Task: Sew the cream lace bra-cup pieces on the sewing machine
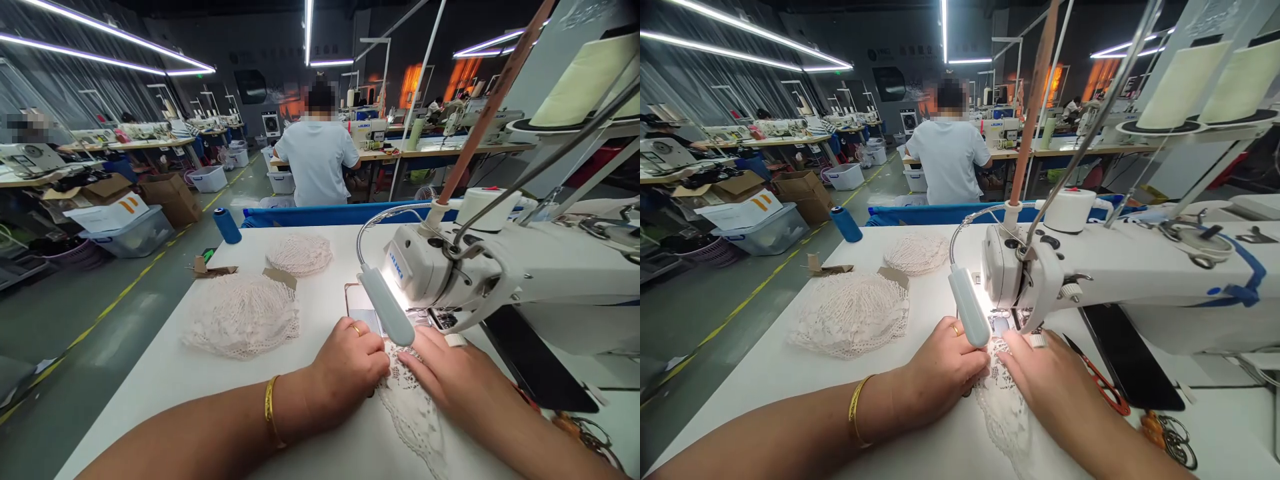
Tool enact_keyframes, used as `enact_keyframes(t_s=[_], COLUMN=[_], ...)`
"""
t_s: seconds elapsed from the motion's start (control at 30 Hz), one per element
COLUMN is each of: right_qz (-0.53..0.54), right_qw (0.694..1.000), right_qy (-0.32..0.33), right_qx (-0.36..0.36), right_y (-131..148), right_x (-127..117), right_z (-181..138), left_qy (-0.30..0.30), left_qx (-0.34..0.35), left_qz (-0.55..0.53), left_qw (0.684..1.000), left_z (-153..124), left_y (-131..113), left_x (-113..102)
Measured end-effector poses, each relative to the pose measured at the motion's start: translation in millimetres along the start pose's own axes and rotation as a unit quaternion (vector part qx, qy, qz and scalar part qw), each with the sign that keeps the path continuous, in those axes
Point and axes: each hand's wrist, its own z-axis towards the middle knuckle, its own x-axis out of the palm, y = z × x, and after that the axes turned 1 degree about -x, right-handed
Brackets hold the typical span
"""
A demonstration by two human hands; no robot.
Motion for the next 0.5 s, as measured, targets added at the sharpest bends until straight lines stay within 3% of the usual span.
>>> enact_keyframes(t_s=[0.07,0.17,0.37,0.5], right_qz=[-0.016,0.044,0.07,0.081], right_qw=[0.998,0.993,0.991,0.994], right_qy=[-0.019,-0.03,0.0,0.013], right_qx=[-0.063,-0.11,-0.117,-0.078], right_y=[5,6,-9,-14], right_x=[-2,3,12,9], right_z=[-6,-9,-6,-5], left_qy=[0.004,0.012,0.053,0.063], left_qx=[-0.006,-0.016,-0.037,-0.044], left_qz=[0.008,0.022,0.008,0.016], left_qw=[1.0,1.0,0.998,0.997], left_z=[0,0,0,2], left_y=[-1,-2,-5,-6], left_x=[1,1,-9,-12])
